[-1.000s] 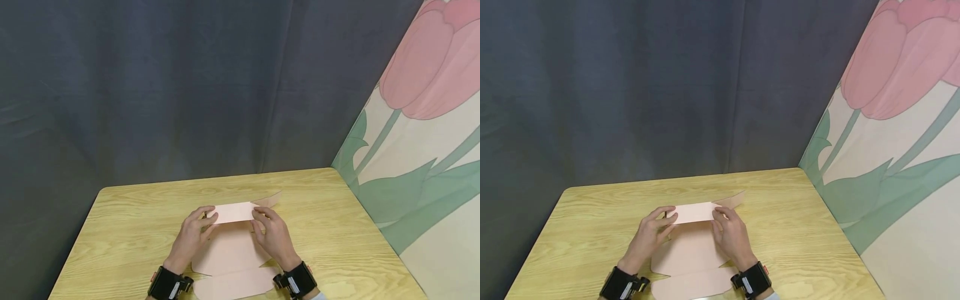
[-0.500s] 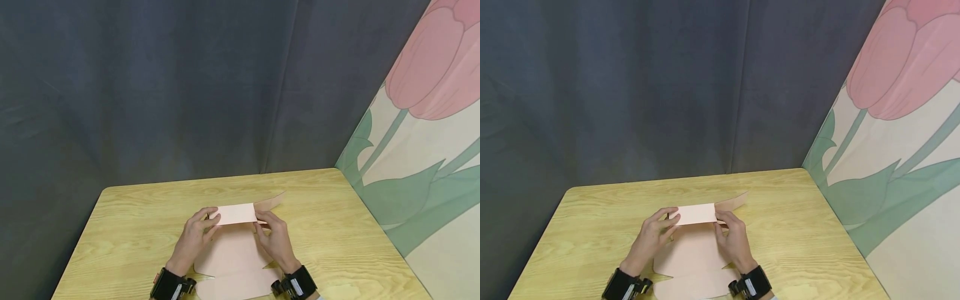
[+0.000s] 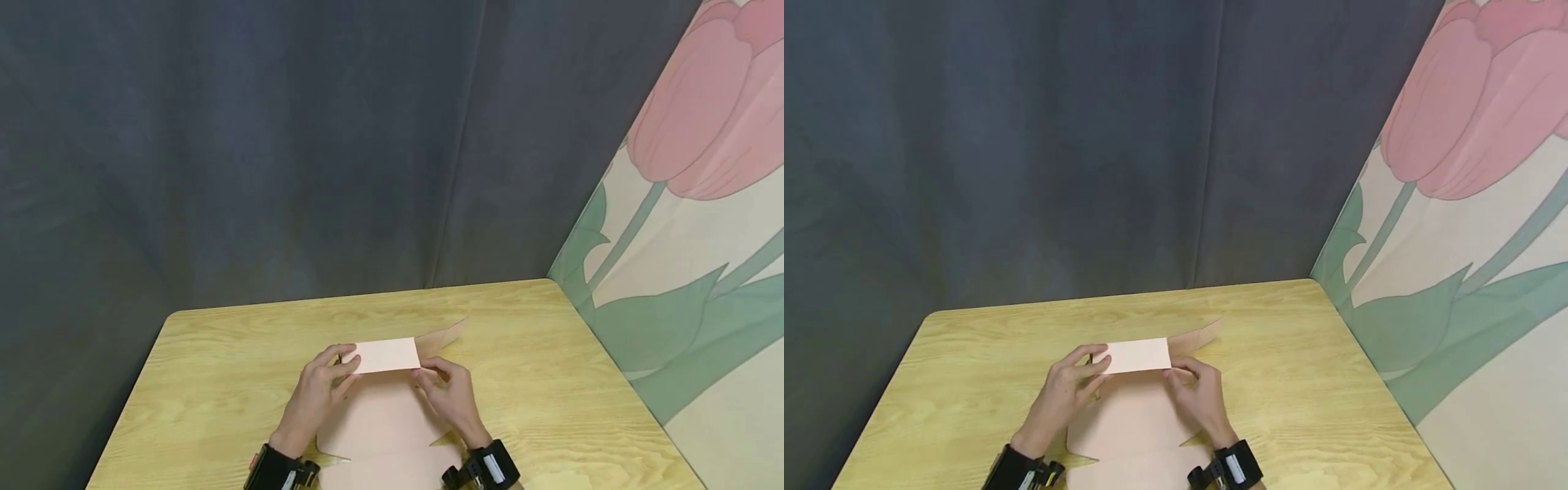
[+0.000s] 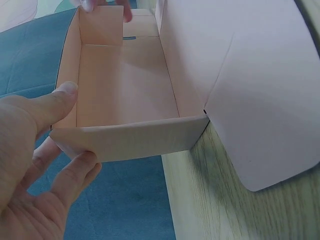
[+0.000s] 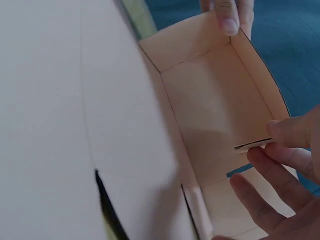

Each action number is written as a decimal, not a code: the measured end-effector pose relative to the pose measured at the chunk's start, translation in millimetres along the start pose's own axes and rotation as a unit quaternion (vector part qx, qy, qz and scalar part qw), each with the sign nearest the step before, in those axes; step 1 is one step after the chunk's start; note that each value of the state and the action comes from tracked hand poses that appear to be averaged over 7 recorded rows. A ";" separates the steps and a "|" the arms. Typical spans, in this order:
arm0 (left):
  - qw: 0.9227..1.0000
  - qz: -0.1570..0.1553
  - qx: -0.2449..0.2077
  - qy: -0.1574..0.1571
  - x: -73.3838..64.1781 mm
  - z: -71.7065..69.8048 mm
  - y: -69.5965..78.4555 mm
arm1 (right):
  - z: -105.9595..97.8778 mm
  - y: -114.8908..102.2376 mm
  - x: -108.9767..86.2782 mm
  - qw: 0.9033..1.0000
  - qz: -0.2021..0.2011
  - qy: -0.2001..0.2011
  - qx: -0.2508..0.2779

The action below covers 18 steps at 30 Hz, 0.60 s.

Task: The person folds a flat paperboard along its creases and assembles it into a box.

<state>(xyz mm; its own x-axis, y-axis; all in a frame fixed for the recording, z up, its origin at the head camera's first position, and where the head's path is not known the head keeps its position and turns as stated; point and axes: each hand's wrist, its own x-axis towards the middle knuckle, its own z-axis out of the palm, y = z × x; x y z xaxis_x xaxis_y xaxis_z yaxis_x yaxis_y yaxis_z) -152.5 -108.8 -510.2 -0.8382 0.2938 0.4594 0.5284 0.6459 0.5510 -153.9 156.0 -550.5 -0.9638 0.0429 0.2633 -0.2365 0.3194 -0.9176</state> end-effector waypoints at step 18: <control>1.000 -0.010 -0.003 -0.003 -0.6 1.8 0.5 | -2.0 3.4 -0.8 0.997 0.032 0.056 0.051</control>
<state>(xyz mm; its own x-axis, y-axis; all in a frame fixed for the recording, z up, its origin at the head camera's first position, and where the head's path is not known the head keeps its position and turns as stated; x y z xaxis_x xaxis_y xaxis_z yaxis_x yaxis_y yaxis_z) -152.0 -107.4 -511.4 -0.8492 0.2849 0.4445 0.5126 0.6467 0.5648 -153.7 159.0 -553.2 -0.9586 0.1681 0.2299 -0.1919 0.2154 -0.9575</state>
